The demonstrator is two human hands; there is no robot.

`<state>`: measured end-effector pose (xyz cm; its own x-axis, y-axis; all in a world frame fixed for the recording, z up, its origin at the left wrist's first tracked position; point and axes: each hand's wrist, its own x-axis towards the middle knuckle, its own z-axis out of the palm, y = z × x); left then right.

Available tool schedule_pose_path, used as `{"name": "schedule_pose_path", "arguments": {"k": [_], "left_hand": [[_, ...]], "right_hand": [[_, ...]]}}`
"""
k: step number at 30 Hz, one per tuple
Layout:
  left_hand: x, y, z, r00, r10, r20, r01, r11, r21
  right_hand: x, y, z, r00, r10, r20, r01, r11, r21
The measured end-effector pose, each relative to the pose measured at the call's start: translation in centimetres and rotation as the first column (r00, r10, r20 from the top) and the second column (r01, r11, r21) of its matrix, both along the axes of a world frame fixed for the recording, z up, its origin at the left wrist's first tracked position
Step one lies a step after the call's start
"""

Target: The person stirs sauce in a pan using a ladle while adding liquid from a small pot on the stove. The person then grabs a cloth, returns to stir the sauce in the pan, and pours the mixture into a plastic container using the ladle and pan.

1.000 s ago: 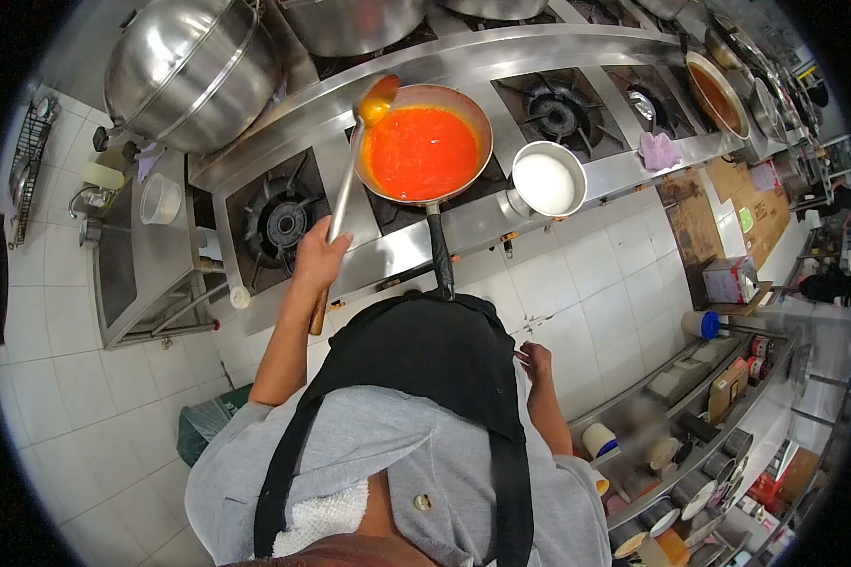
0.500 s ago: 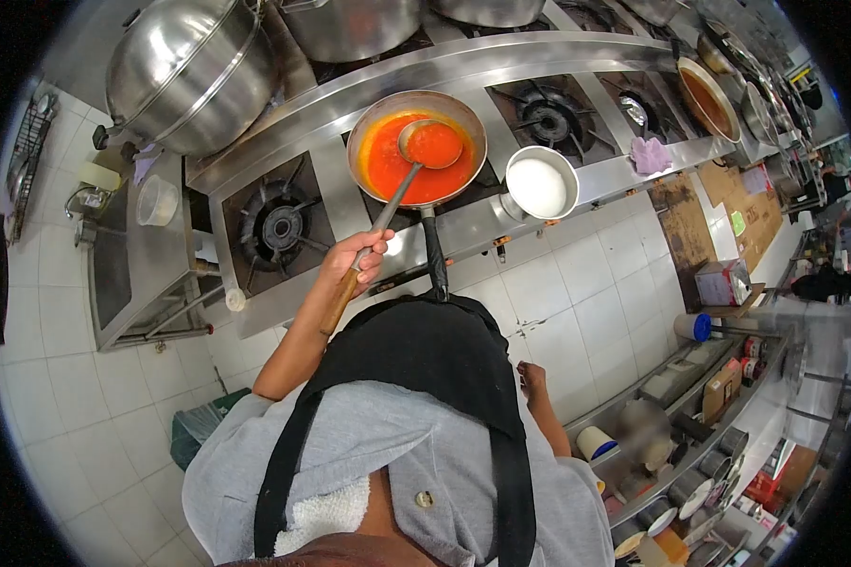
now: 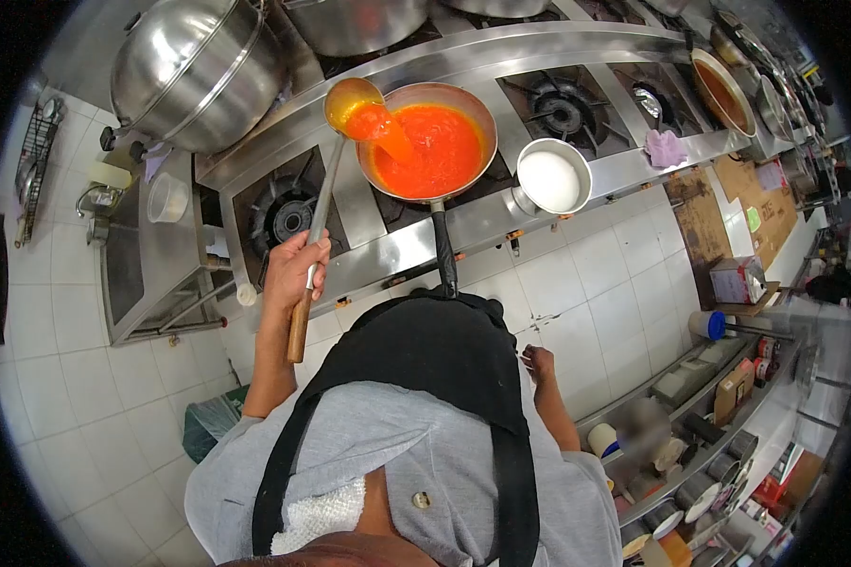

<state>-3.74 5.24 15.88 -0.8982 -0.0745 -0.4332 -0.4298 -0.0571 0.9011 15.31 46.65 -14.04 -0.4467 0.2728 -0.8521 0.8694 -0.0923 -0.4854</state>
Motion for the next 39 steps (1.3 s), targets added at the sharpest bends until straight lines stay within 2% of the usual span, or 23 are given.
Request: {"name": "schedule_pose_path", "arguments": {"k": [3, 6, 9, 10, 12, 13, 14, 17, 18, 21, 22, 25, 26, 29, 30, 34, 39], "left_hand": [[-0.2, -0.2, -0.3, 0.998, -0.004, -0.069, -0.003, 0.994, -0.106], [-0.7, 0.3, -0.9, 0.998, -0.020, -0.061, 0.005, 0.971, -0.238], [-1.5, 0.6, -3.6, 0.992, -0.093, -0.080, 0.051, 0.906, -0.420], [-2.0, 0.3, -6.0, 0.969, -0.160, -0.188, 0.034, 0.841, -0.540], [-3.3, 0.0, -11.0, 0.901, -0.267, -0.343, -0.004, 0.783, -0.622], [-3.5, 0.5, -10.8, 0.853, -0.324, -0.410, -0.029, 0.754, -0.657], [-3.4, 1.3, -10.6, 0.957, -0.232, -0.174, 0.107, 0.841, -0.530], [-3.2, 3.6, -9.8, 0.974, -0.200, 0.107, 0.215, 0.964, -0.154], [-2.8, 4.3, -9.4, 0.971, -0.192, 0.142, 0.188, 0.981, 0.040], [-2.4, 4.8, -9.7, 0.958, -0.239, 0.156, 0.144, 0.876, 0.460], [-2.3, 5.5, -8.7, 0.970, -0.157, 0.185, 0.029, 0.831, 0.555], [-2.0, 4.6, -8.3, 0.961, -0.178, 0.210, -0.037, 0.673, 0.739], [-2.0, 4.2, -7.9, 0.956, -0.194, 0.220, -0.035, 0.669, 0.742], [-1.6, 3.1, -5.4, 0.966, -0.188, 0.176, 0.068, 0.845, 0.530], [-1.4, 3.1, -4.3, 0.969, -0.162, 0.187, 0.073, 0.909, 0.410], [-0.7, 1.3, -2.3, 0.976, -0.135, 0.170, 0.098, 0.972, 0.212], [-0.2, 0.6, -0.5, 1.000, 0.004, 0.019, -0.003, 0.999, -0.037]], "right_hand": [[0.7, 1.2, -2.6, 0.995, 0.094, 0.015, -0.094, 0.995, 0.029], [0.7, 1.7, -3.2, 0.990, 0.139, 0.017, -0.140, 0.989, 0.045], [0.8, 1.8, -3.7, 0.989, 0.147, 0.017, -0.147, 0.987, 0.061], [0.8, 1.7, -3.7, 0.989, 0.149, 0.017, -0.150, 0.986, 0.068], [0.8, 1.7, -3.8, 0.983, 0.182, 0.000, -0.182, 0.980, 0.084], [1.0, 1.8, -3.8, 0.982, 0.188, -0.002, -0.187, 0.978, 0.087], [1.2, 1.9, -3.9, 0.981, 0.194, -0.005, -0.193, 0.977, 0.090], [1.1, 1.6, -3.1, 0.991, 0.132, 0.015, -0.133, 0.988, 0.080], [1.2, 1.5, -2.6, 0.993, 0.111, 0.025, -0.113, 0.991, 0.078], [1.5, 2.4, -3.3, 0.989, 0.144, 0.015, -0.145, 0.984, 0.103], [1.5, 2.4, -3.2, 0.988, 0.152, 0.016, -0.153, 0.983, 0.102], [1.6, 2.3, -2.7, 0.991, 0.133, 0.032, -0.136, 0.987, 0.085], [1.7, 2.1, -2.4, 0.992, 0.121, 0.040, -0.124, 0.989, 0.084], [1.5, 1.9, -2.6, 0.994, 0.102, 0.048, -0.106, 0.992, 0.072], [1.4, 2.0, -2.9, 0.994, 0.102, 0.049, -0.106, 0.992, 0.069], [1.5, 1.9, -3.9, 0.994, 0.102, 0.042, -0.104, 0.993, 0.051], [1.3, 1.8, -4.5, 0.993, 0.109, 0.041, -0.111, 0.993, 0.044]]}}
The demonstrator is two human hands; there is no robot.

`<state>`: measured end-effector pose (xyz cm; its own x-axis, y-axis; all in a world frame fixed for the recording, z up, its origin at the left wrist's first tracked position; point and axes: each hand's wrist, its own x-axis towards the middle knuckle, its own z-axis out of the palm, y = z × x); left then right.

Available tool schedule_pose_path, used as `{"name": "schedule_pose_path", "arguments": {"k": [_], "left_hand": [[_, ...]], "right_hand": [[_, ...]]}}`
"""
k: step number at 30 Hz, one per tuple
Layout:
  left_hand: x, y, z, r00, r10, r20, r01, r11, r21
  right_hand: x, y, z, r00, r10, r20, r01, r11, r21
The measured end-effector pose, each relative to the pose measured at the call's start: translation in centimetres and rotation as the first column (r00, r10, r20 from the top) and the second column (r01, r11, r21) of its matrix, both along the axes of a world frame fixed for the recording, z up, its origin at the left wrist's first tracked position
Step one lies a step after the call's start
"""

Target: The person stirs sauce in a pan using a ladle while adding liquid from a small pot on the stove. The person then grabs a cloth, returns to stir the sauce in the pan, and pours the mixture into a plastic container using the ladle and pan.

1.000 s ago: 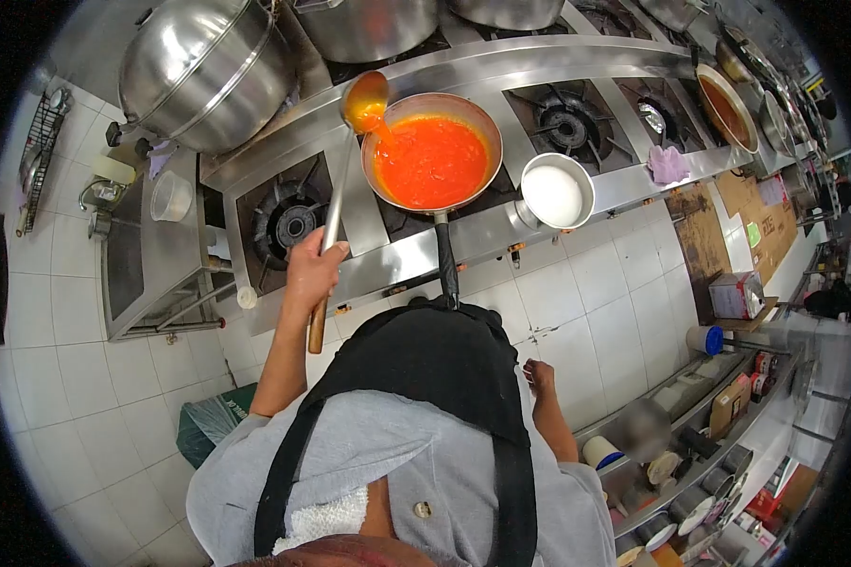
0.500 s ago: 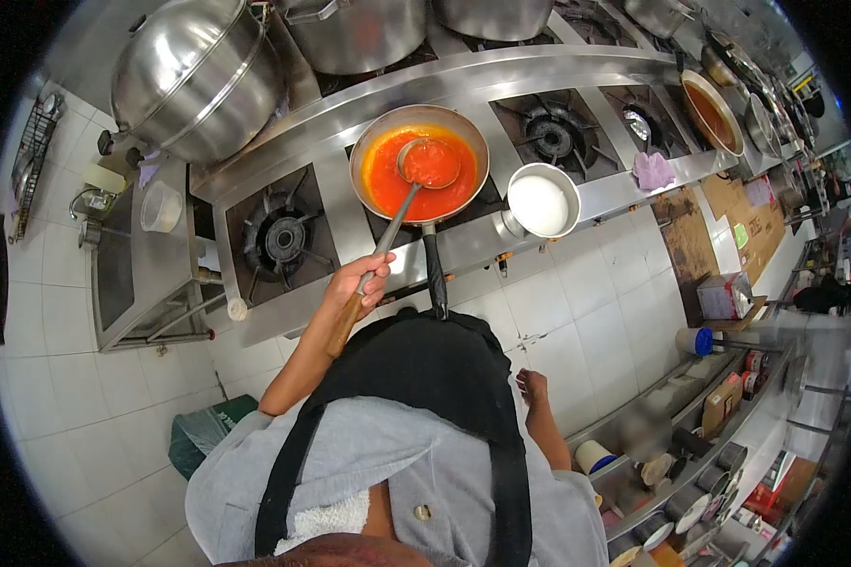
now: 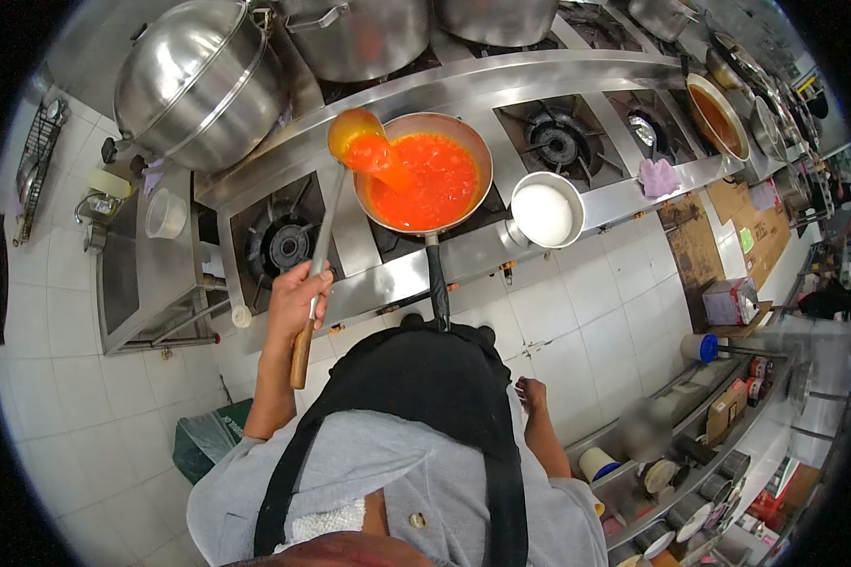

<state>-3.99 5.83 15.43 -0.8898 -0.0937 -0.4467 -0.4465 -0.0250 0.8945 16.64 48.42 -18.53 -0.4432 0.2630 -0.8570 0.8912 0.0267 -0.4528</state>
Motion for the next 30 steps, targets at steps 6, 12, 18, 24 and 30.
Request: {"name": "schedule_pose_path", "arguments": {"k": [6, 12, 18, 24, 30], "left_hand": [[-0.7, -0.2, 0.8, 0.996, -0.048, -0.081, 0.023, 0.959, -0.282], [-2.2, 0.4, -7.4, 0.940, -0.187, -0.284, -0.035, 0.778, -0.627], [-2.9, 4.2, -9.1, 0.980, -0.197, 0.026, 0.199, 0.968, -0.156], [-2.0, 5.5, -7.7, 0.977, -0.121, 0.178, -0.021, 0.770, 0.638], [-0.7, 3.5, -4.3, 0.972, -0.118, 0.201, -0.021, 0.814, 0.580]], "right_hand": [[-0.5, 0.4, 0.0, 1.000, 0.010, -0.004, -0.010, 1.000, -0.003], [-0.9, 0.8, 0.3, 1.000, 0.016, -0.018, -0.016, 1.000, 0.008], [-0.8, 1.4, 0.6, 0.999, 0.016, -0.030, -0.016, 1.000, 0.008], [-0.7, 1.1, 1.5, 0.999, -0.006, -0.052, 0.007, 1.000, 0.021], [0.1, 1.1, -0.4, 0.988, 0.060, -0.139, -0.055, 0.998, 0.044]]}}
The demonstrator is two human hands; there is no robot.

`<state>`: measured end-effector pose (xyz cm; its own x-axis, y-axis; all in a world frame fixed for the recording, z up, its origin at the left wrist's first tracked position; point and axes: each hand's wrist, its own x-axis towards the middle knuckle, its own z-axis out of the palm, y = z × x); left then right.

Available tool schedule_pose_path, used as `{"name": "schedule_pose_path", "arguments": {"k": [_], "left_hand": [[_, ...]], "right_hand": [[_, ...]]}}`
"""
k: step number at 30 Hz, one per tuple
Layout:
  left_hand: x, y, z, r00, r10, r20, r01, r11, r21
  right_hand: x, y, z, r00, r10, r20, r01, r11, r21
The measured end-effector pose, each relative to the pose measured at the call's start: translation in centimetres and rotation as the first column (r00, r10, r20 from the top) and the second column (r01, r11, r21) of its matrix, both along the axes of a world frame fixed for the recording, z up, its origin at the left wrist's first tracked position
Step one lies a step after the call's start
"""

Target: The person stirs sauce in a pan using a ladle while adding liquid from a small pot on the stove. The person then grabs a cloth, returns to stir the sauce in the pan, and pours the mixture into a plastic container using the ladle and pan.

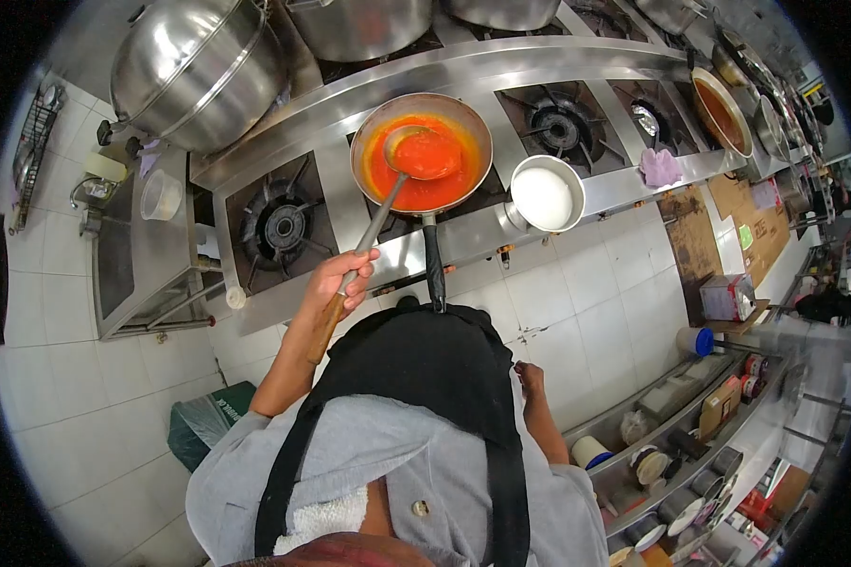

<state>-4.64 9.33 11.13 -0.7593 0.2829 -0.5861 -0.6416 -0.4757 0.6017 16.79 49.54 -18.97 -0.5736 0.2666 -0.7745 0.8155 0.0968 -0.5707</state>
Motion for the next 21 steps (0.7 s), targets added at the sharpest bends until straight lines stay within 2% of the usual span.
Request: {"name": "schedule_pose_path", "arguments": {"k": [2, 4, 5, 6, 8, 11, 14, 16, 18, 21], "left_hand": [[0.5, -1.2, 0.9, 0.996, -0.067, -0.051, 0.060, 0.991, -0.124], [1.1, -1.6, 1.9, 0.996, -0.057, -0.061, 0.038, 0.960, -0.278], [1.3, -2.2, 2.2, 0.995, -0.066, -0.072, 0.038, 0.943, -0.329], [1.5, -2.6, 2.5, 0.994, -0.075, -0.084, 0.038, 0.924, -0.380], [1.7, -2.6, 3.6, 0.989, -0.020, -0.149, -0.048, 0.897, -0.439], [1.9, -2.7, 4.8, 0.974, 0.027, -0.224, -0.152, 0.812, -0.563], [1.7, -2.6, 5.5, 0.963, 0.014, -0.268, -0.186, 0.756, -0.628], [1.5, -2.3, 5.7, 0.961, -0.041, -0.272, -0.167, 0.699, -0.695], [1.1, -2.3, 5.3, 0.962, -0.112, -0.248, -0.127, 0.621, -0.773], [0.1, -1.9, 1.6, 0.904, -0.252, -0.345, -0.211, 0.439, -0.873]], "right_hand": [[0.4, -0.3, -0.5, 0.999, -0.050, 0.014, 0.050, 0.999, -0.003], [0.3, -1.0, -1.0, 0.973, -0.215, 0.088, 0.218, 0.976, -0.022], [0.7, -1.0, -0.7, 0.981, -0.191, 0.023, 0.192, 0.979, -0.063], [1.0, -0.8, -1.8, 0.999, -0.044, 0.000, 0.044, 0.998, 0.038], [1.2, -0.1, -4.1, 0.967, 0.254, -0.003, -0.246, 0.938, 0.245], [0.9, 0.0, -3.6, 0.992, 0.127, -0.022, -0.124, 0.987, 0.104], [-1.5, -1.2, 0.7, 0.978, -0.136, 0.156, 0.143, 0.989, -0.035], [-1.7, -0.7, 0.8, 0.995, -0.025, 0.100, 0.028, 0.999, -0.029], [-2.0, -0.5, 0.9, 0.997, 0.012, 0.078, -0.010, 0.999, -0.034], [-2.4, 0.0, 1.0, 0.996, 0.032, 0.082, -0.028, 0.999, -0.045]]}}
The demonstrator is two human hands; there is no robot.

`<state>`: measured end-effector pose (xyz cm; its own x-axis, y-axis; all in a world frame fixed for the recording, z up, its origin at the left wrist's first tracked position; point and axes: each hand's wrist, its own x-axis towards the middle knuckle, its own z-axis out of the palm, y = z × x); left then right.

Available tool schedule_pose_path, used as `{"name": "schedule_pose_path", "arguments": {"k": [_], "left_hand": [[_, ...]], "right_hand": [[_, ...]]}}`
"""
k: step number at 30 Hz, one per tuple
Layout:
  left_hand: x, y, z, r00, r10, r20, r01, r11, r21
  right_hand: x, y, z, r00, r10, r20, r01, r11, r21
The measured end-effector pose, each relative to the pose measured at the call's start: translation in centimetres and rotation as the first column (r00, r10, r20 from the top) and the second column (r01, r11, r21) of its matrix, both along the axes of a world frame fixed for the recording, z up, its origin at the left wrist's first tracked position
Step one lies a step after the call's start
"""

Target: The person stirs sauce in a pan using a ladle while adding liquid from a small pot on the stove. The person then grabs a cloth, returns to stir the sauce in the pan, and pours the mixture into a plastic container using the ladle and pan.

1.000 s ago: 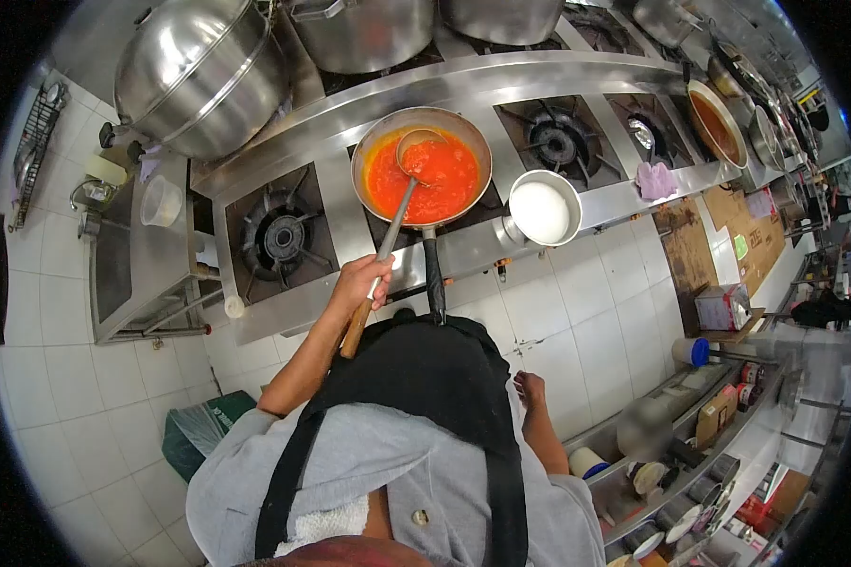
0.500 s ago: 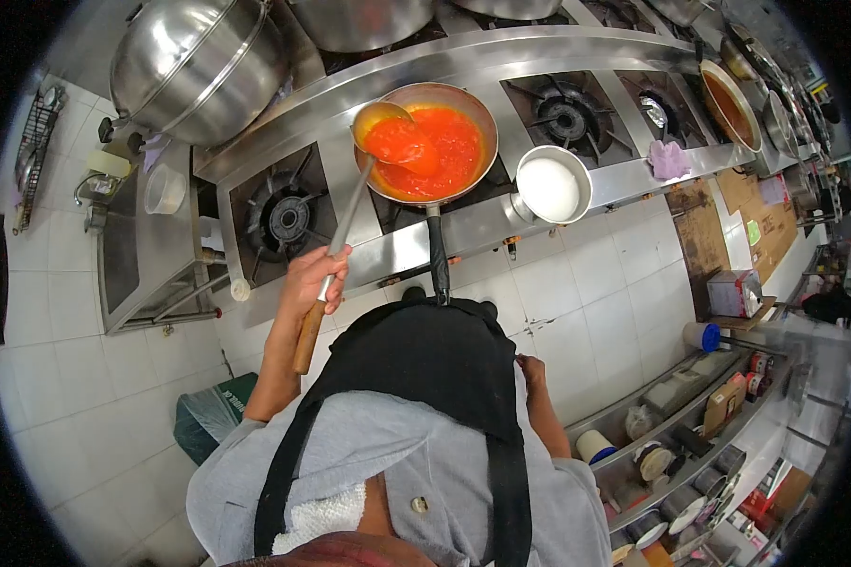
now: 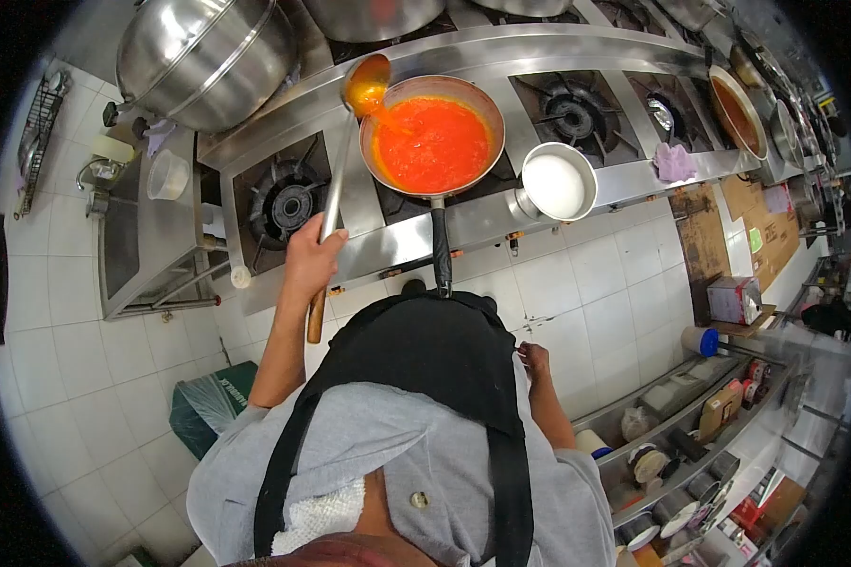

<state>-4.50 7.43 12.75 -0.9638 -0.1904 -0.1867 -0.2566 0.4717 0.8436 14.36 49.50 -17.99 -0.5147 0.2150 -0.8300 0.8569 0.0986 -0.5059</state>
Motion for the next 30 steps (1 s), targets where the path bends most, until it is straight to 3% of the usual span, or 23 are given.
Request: {"name": "schedule_pose_path", "arguments": {"k": [3, 4, 7, 9, 10, 11, 12, 13, 15, 20, 23, 30], "left_hand": [[-1.0, 0.1, -5.7, 0.980, -0.080, -0.182, 0.077, 0.997, -0.023], [-1.3, 0.6, -5.8, 0.994, -0.080, -0.068, 0.081, 0.997, 0.007], [-1.1, 2.8, -5.6, 0.960, -0.102, 0.260, 0.014, 0.947, 0.320], [-0.9, 3.4, -6.1, 0.940, -0.136, 0.313, -0.084, 0.796, 0.600], [-0.8, 3.5, -5.7, 0.928, -0.169, 0.333, -0.121, 0.708, 0.696], [-0.7, 3.6, -5.4, 0.914, -0.206, 0.349, -0.160, 0.609, 0.777], [-0.6, 3.4, -5.8, 0.911, -0.208, 0.356, -0.229, 0.462, 0.857], [-0.6, 3.3, -5.5, 0.906, -0.232, 0.354, -0.241, 0.406, 0.882], [-0.4, 2.6, -4.7, 0.902, -0.267, 0.340, -0.262, 0.289, 0.921], [0.6, 1.4, -2.1, 0.919, -0.233, 0.318, -0.104, 0.635, 0.765], [1.3, 1.1, -0.6, 0.952, -0.144, 0.271, -0.101, 0.686, 0.721], [1.3, -0.2, -0.4, 0.986, -0.020, 0.165, -0.057, 0.891, 0.451]], "right_hand": [[-0.5, 0.2, 0.1, 0.998, -0.061, 0.030, 0.063, 0.996, -0.057], [-0.8, 0.3, 0.0, 0.993, -0.105, 0.046, 0.109, 0.989, -0.095], [-4.0, 1.3, -0.3, 0.927, -0.374, -0.027, 0.355, 0.899, -0.256], [-9.1, 2.5, 0.5, 0.855, -0.420, -0.304, 0.359, 0.903, -0.237], [-12.4, 0.9, 5.6, 0.808, -0.406, -0.426, 0.378, 0.913, -0.154], [-15.2, 0.1, 8.8, 0.728, -0.462, -0.506, 0.435, 0.883, -0.179], [-17.6, -0.2, 11.0, 0.689, -0.468, -0.553, 0.443, 0.876, -0.190], [-19.6, -0.2, 12.5, 0.647, -0.471, -0.599, 0.448, 0.871, -0.201], [-23.2, -0.5, 14.4, 0.685, -0.405, -0.606, 0.442, 0.892, -0.096], [-26.9, -0.3, 13.0, 0.709, -0.390, -0.587, 0.426, 0.901, -0.083], [-27.7, 0.3, 13.4, 0.664, -0.499, -0.556, 0.475, 0.857, -0.202], [-28.1, 2.4, 18.0, 0.727, -0.199, -0.657, 0.299, 0.953, 0.042]]}}
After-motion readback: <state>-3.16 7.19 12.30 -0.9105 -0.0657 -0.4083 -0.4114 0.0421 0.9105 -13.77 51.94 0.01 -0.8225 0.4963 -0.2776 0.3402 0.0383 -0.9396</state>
